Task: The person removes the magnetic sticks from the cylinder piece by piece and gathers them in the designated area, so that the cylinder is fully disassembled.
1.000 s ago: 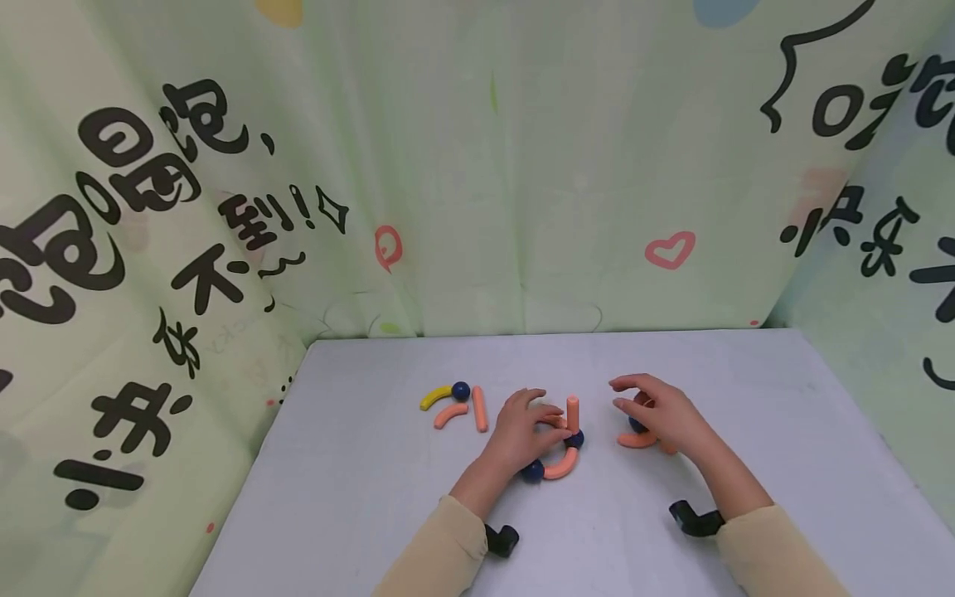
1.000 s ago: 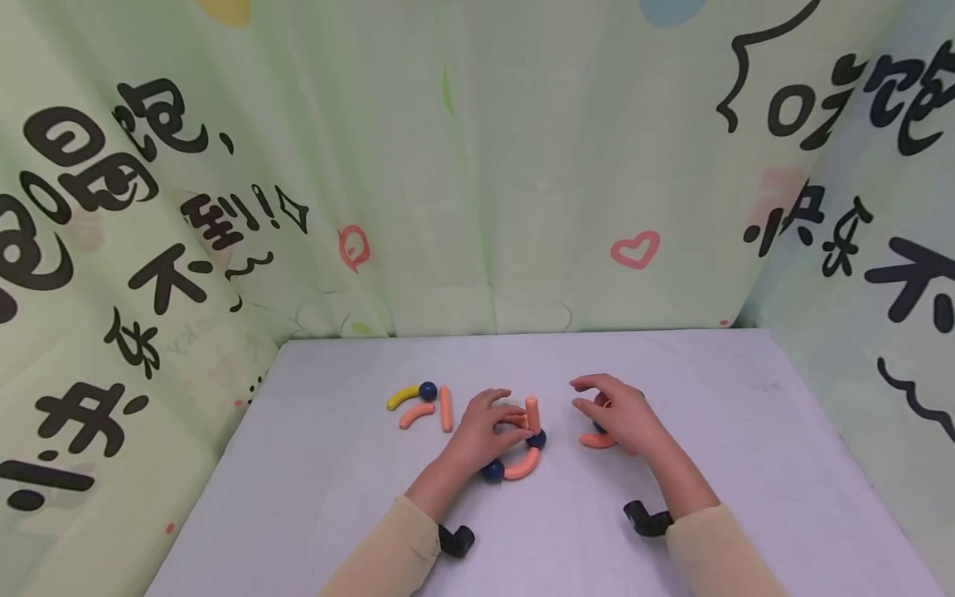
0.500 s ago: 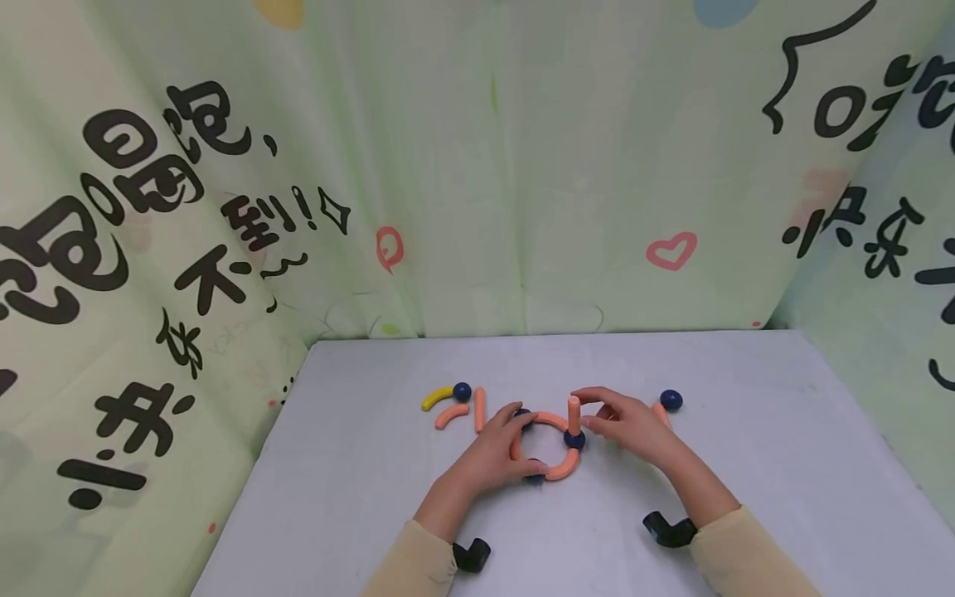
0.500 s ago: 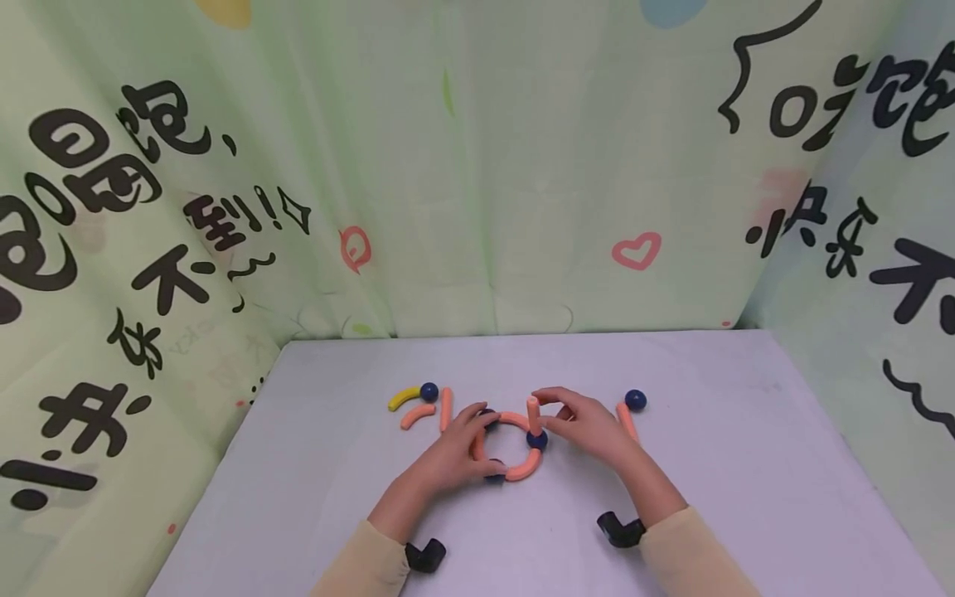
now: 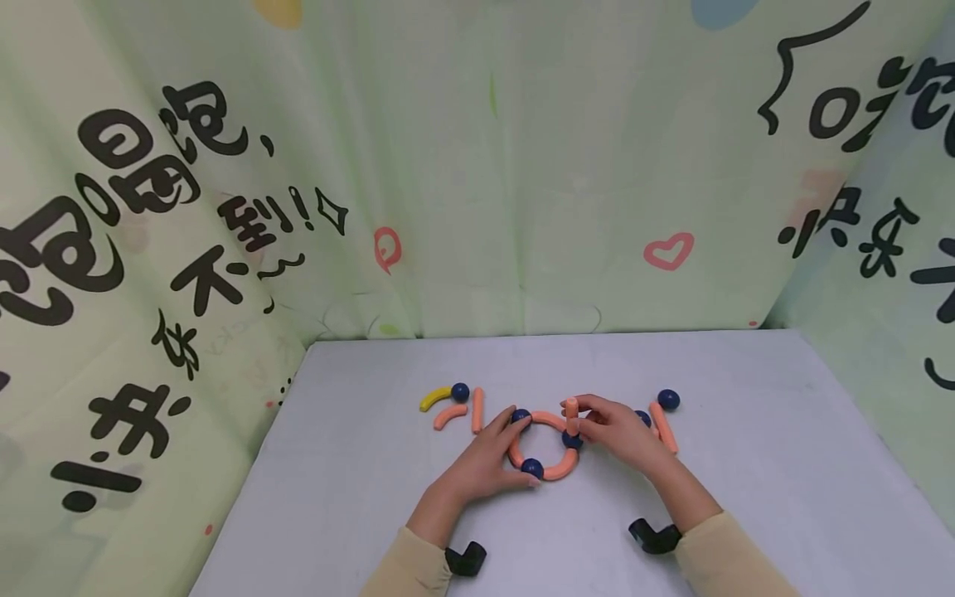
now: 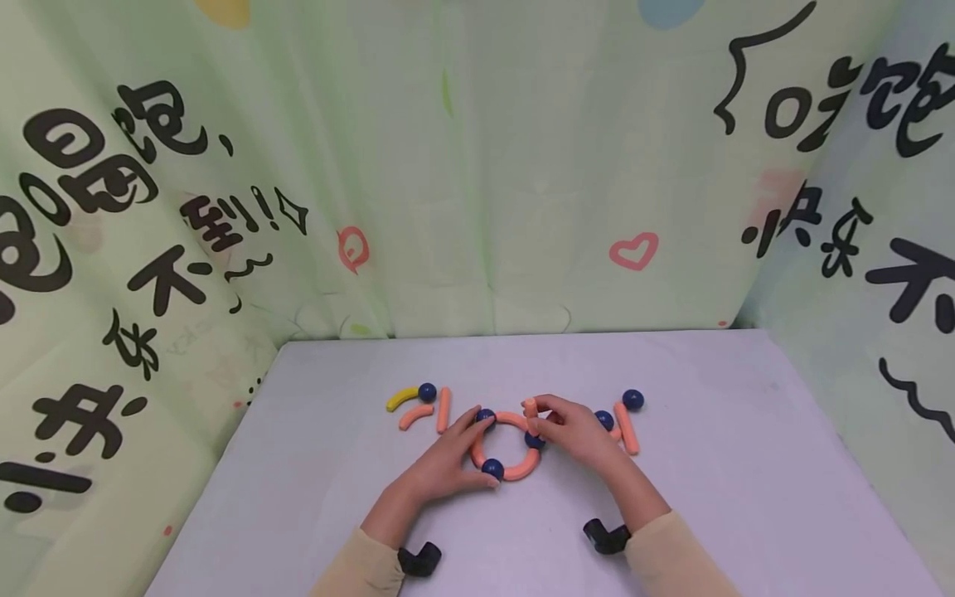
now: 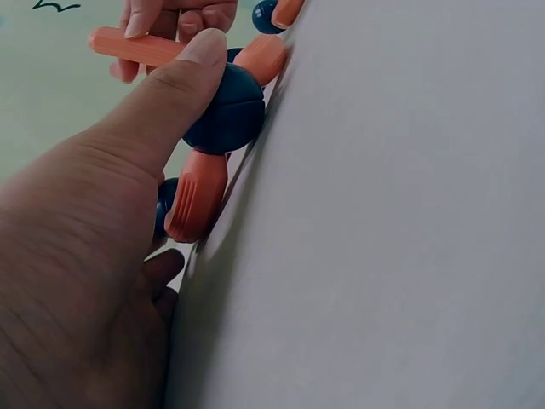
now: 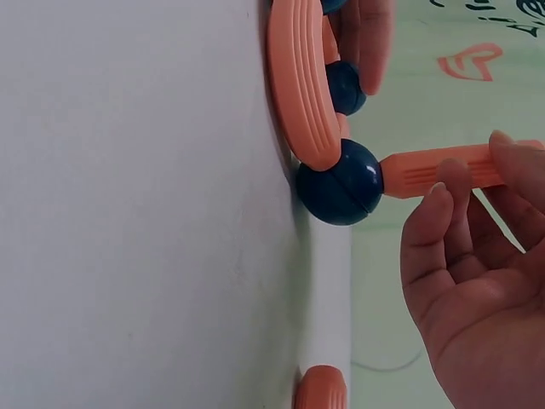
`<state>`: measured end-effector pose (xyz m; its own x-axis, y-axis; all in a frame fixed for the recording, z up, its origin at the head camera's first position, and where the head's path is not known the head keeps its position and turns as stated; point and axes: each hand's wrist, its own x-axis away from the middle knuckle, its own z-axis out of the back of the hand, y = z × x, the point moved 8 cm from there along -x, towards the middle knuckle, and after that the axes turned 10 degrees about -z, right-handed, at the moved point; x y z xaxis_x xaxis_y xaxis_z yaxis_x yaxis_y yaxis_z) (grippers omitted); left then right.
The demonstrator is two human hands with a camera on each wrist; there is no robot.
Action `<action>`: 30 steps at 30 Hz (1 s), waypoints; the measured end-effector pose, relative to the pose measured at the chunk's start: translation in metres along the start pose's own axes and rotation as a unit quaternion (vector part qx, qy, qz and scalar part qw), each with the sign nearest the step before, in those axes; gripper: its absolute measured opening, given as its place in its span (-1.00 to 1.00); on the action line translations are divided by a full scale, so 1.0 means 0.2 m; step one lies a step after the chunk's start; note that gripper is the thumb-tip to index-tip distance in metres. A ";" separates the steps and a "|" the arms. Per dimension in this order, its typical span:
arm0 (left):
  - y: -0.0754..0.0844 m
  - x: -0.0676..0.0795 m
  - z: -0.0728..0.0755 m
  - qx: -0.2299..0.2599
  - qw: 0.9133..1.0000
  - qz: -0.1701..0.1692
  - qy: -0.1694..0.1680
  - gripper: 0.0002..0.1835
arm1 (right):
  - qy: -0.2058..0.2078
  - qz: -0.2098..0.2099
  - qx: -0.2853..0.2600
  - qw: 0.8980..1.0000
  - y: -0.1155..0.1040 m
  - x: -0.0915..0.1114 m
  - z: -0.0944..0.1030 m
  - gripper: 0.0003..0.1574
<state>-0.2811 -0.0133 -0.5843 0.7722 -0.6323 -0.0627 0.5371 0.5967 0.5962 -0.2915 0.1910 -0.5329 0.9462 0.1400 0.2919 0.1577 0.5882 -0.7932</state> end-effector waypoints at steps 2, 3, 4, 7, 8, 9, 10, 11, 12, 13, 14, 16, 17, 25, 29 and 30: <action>0.00 0.00 0.00 0.000 1.000 0.001 0.004 0.05 | 0.004 -0.009 -0.008 1.000 0.00 0.00 -0.01 -0.46; 0.00 0.00 0.00 -0.002 1.000 0.003 0.004 0.05 | 0.006 -0.014 -0.007 1.000 0.01 0.00 -0.01 -0.46; 0.00 0.00 0.00 -0.003 1.000 0.004 0.004 0.05 | 0.009 -0.018 -0.004 1.000 0.02 0.00 -0.01 -0.46; -0.01 0.00 -0.01 -0.005 1.000 0.005 0.004 0.04 | 0.015 -0.035 0.000 0.999 0.05 -0.02 -0.03 -0.44; -0.01 0.00 -0.01 -0.007 1.000 0.007 0.003 0.04 | 0.015 -0.039 0.000 0.999 0.06 -0.02 -0.04 -0.43; -0.01 0.00 -0.01 -0.009 1.000 0.008 0.003 0.04 | 0.015 -0.040 -0.001 0.999 0.07 -0.02 -0.04 -0.43; -0.01 0.00 -0.01 -0.009 1.000 0.007 0.003 0.04 | 0.014 -0.044 -0.003 0.999 0.08 -0.03 -0.05 -0.42; -0.01 0.00 -0.01 -0.009 1.000 0.008 0.003 0.04 | 0.013 -0.050 -0.009 0.999 0.09 -0.03 -0.05 -0.41; -0.01 0.00 -0.01 -0.009 1.000 0.008 0.004 0.04 | 0.013 -0.052 -0.011 0.998 0.10 -0.03 -0.06 -0.40; -0.01 0.00 -0.01 -0.007 1.000 0.008 0.004 0.04 | 0.014 -0.055 -0.011 0.998 0.10 -0.03 -0.06 -0.39; -0.01 0.00 -0.01 -0.006 1.000 0.008 0.005 0.04 | 0.015 -0.057 -0.013 0.998 0.11 -0.03 -0.06 -0.39; 0.00 0.00 -0.01 -0.002 1.000 0.007 0.004 0.04 | 0.018 -0.061 -0.015 0.998 0.12 -0.04 -0.06 -0.39; 0.00 0.00 0.00 -0.001 1.000 0.006 0.005 0.03 | 0.019 -0.061 -0.016 0.998 0.12 -0.04 -0.06 -0.40; 0.01 0.00 0.00 -0.005 1.000 0.004 0.005 0.03 | 0.035 -0.057 -0.016 0.998 0.14 -0.04 -0.06 -0.40; 0.01 0.00 0.01 -0.006 1.000 0.003 0.008 0.03 | 0.042 -0.052 -0.007 0.998 0.13 -0.02 -0.05 -0.44; 0.01 0.00 0.00 -0.005 1.000 0.001 0.008 0.03 | 0.043 -0.051 -0.006 0.998 0.13 -0.02 -0.05 -0.45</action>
<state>-0.2799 -0.0126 -0.5824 0.7785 -0.6233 -0.0736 0.5385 0.6030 0.5886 -0.2892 0.1975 -0.5595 0.9455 0.0105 0.3254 0.2578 0.5865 -0.7678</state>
